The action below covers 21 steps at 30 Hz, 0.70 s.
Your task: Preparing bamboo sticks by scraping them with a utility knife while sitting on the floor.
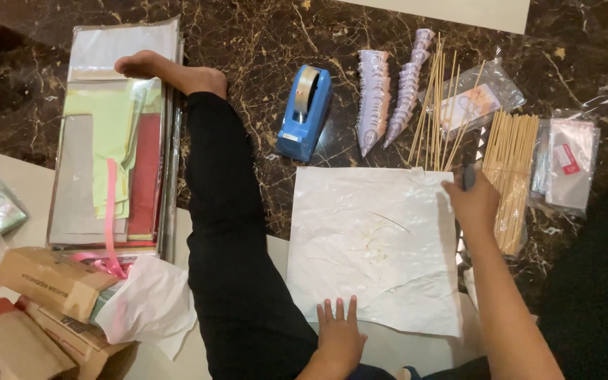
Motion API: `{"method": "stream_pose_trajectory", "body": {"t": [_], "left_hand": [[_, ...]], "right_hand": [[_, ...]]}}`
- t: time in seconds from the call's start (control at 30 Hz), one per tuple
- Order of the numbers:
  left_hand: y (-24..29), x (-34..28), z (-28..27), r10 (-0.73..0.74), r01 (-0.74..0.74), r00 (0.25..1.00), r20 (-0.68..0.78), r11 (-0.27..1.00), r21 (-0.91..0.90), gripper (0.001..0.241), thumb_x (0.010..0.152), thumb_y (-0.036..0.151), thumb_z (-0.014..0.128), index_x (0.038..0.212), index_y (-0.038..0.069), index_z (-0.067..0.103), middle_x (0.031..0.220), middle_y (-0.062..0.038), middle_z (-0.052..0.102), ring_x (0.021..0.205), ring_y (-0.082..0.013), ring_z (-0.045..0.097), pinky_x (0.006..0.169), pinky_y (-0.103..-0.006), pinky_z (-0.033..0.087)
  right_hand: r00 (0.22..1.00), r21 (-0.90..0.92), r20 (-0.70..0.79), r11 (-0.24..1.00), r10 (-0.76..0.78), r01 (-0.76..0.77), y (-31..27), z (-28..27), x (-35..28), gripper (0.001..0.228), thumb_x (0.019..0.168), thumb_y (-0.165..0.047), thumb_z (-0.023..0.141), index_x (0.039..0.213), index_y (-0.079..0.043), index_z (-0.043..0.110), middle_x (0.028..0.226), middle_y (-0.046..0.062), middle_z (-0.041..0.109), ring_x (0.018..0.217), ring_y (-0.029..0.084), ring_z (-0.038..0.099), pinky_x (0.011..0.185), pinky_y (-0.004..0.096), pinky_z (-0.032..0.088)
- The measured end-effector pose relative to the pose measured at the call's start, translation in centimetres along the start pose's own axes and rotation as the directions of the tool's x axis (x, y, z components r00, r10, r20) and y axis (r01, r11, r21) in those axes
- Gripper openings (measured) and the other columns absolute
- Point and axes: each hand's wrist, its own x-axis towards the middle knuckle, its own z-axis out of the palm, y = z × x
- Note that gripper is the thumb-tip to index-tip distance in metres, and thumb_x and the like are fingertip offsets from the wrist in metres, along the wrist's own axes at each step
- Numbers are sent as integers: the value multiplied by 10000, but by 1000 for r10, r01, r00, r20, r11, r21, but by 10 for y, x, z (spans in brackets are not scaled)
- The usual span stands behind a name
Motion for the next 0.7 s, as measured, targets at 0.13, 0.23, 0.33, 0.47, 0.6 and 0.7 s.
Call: {"method": "stream_pose_trajectory", "body": {"t": [0.13,0.23,0.33,0.47,0.6,0.7], "left_hand": [[1,-7,-10,-36,36,999,30,999,-1,816,1072,345,457,1654,43,-28,1649,-354,78,1524,-566,-30,1215,-627,-64],[0,-15,-10,-48,47,997,53,999,19,794,1077,347,441,1648,17,-1,1618,-380,143,1500,-611,35,1211,-661,-30],[-13,2,18,-70,71,997,-21,997,43,818,1050,383,495,1645,33,58,1645,-300,165,1506,-561,86,1216,-642,15],[-21,-2,18,-69,71,995,-67,997,34,813,1029,371,505,1626,1,95,1650,-253,180,1490,-576,87,1213,-652,6],[-8,-21,-10,-157,144,973,172,986,84,774,1079,376,376,1651,50,-32,1722,-165,18,1553,-513,-62,1249,-620,-67],[-20,3,20,-139,136,982,126,990,35,818,1063,393,432,1656,82,-38,1709,-199,27,1534,-555,-66,1242,-637,-54]], "right_hand": [[997,-146,71,989,-21,31,28,-24,-62,191,864,-139,770,936,11,677,855,158,641,760,322,597,731,412,491],[994,-154,82,987,66,-52,52,-32,-80,216,850,-166,766,1009,-27,724,897,147,702,773,317,641,758,411,519],[992,-48,84,994,98,-95,39,-41,-73,201,891,-147,767,1026,-5,722,789,98,701,566,230,638,614,352,503],[987,70,97,988,132,-139,27,-29,-30,231,909,-137,745,1094,0,728,806,101,715,566,215,658,590,331,503],[996,-189,81,982,32,-16,37,9,35,415,896,-425,796,859,-17,727,652,99,679,618,294,643,690,382,514],[998,-238,54,971,39,-25,22,38,67,614,861,-571,815,954,27,704,740,161,681,660,326,656,695,413,537]]}}
